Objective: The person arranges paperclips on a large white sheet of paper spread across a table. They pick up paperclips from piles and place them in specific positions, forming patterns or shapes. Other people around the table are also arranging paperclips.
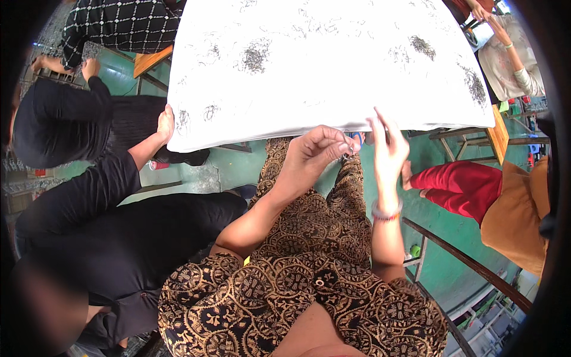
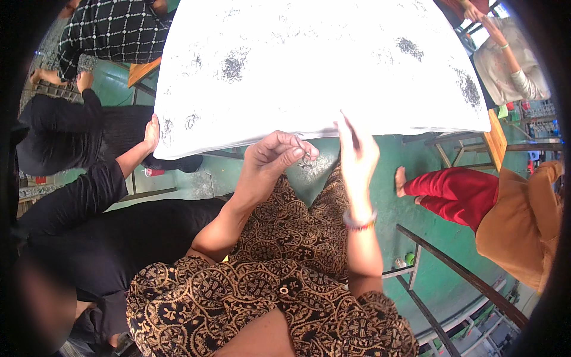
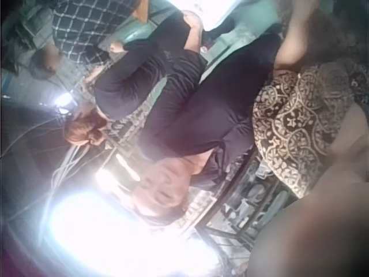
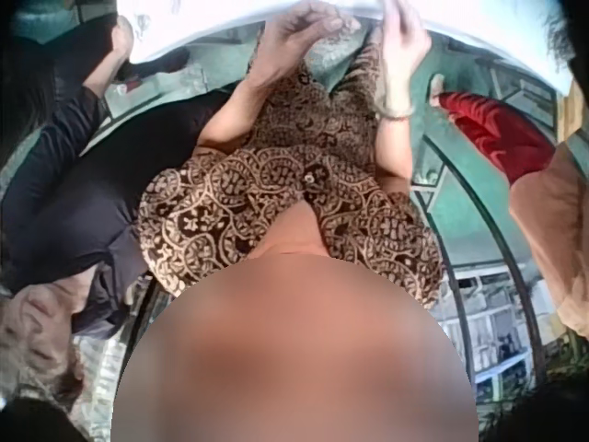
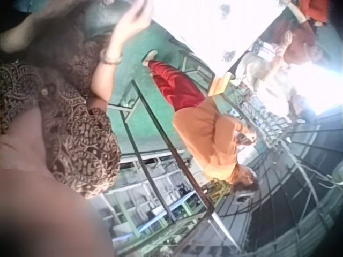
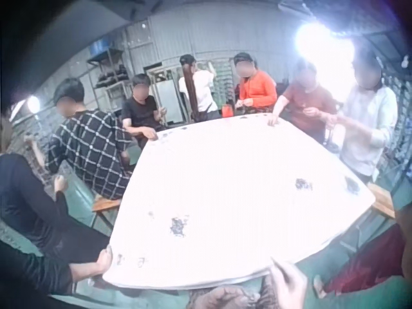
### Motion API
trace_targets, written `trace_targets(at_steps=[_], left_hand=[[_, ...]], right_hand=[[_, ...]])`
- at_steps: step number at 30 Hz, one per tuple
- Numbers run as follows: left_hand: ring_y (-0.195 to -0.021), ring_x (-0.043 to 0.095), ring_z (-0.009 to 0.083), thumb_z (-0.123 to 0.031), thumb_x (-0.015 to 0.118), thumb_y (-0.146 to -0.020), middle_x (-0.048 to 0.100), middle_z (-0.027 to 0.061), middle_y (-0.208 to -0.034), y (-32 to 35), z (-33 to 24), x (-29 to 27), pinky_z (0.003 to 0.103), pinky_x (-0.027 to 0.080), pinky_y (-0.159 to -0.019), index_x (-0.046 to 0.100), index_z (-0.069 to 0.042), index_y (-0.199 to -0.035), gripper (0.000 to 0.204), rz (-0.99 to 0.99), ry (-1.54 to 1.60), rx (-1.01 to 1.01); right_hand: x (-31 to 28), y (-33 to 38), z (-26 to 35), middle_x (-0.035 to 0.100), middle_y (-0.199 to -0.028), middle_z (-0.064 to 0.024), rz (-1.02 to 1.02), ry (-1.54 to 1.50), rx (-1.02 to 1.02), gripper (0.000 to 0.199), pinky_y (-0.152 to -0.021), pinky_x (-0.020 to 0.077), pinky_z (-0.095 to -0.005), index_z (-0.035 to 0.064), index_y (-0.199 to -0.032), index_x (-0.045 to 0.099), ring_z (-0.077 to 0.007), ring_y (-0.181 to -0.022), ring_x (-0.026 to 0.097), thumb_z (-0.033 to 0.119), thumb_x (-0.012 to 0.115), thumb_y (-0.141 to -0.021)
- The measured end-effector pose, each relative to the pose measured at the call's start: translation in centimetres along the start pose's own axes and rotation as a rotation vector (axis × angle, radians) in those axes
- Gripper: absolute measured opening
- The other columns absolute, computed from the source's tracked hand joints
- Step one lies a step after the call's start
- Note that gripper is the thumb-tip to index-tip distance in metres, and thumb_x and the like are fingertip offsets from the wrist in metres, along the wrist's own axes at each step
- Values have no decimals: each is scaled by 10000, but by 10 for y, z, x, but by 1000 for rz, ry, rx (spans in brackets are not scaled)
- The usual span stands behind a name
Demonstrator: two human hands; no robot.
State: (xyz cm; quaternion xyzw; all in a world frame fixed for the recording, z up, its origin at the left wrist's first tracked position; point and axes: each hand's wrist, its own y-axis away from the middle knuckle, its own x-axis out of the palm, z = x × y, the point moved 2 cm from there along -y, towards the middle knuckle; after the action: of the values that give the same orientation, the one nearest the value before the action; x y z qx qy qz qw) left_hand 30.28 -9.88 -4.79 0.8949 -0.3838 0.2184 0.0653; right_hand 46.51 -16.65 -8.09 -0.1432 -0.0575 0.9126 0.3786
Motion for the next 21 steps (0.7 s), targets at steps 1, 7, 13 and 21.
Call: trace_targets(at_steps=[1, 7, 13, 21], left_hand=[[-950, 639, 183, -24, 573, -933, 678, 111, -958, -2, 0, -3, 329, 497, -881, 608, -14, -999, 75, 4, 30, -19], [-951, 639, 180, -38, 582, -929, 689, 115, -976, -10, -4, -8, 331, 485, -887, 622, -33, -979, 64, -19, 86, -104], [-1000, 618, 142, -48, 583, -937, 684, 89, -1021, -6, -12, -3, 299, 473, -914, 606, 2, -1015, 95, -4, -159, -79], [-957, 616, 104, -85, 600, -938, 687, 59, -977, -5, -5, -2, 271, 476, -880, 611, 16, -1006, 122, -3, -239, -26]], right_hand=[[7, -25, -9, 700, -944, -88, 27, 113, -95, 277, -693, 489, -240, 23, -1187, 645, -102, -800, 613, 116, 581, -934], [106, -149, -63, 645, -995, -185, 289, 426, -417, 258, -768, 517, -326, -20, -1114, 653, -273, -905, 624, 98, 560, -904], [145, -159, -82, 589, -930, -191, 423, 740, -521, 125, -797, 509, -423, -40, -908, 628, -335, -988, 548, 41, 554, -847], [97, -125, -52, 590, -862, -158, 311, 305, -236, 148, -723, 494, -384, -24, -960, 550, -291, -805, 589, 17, 564, -819]])
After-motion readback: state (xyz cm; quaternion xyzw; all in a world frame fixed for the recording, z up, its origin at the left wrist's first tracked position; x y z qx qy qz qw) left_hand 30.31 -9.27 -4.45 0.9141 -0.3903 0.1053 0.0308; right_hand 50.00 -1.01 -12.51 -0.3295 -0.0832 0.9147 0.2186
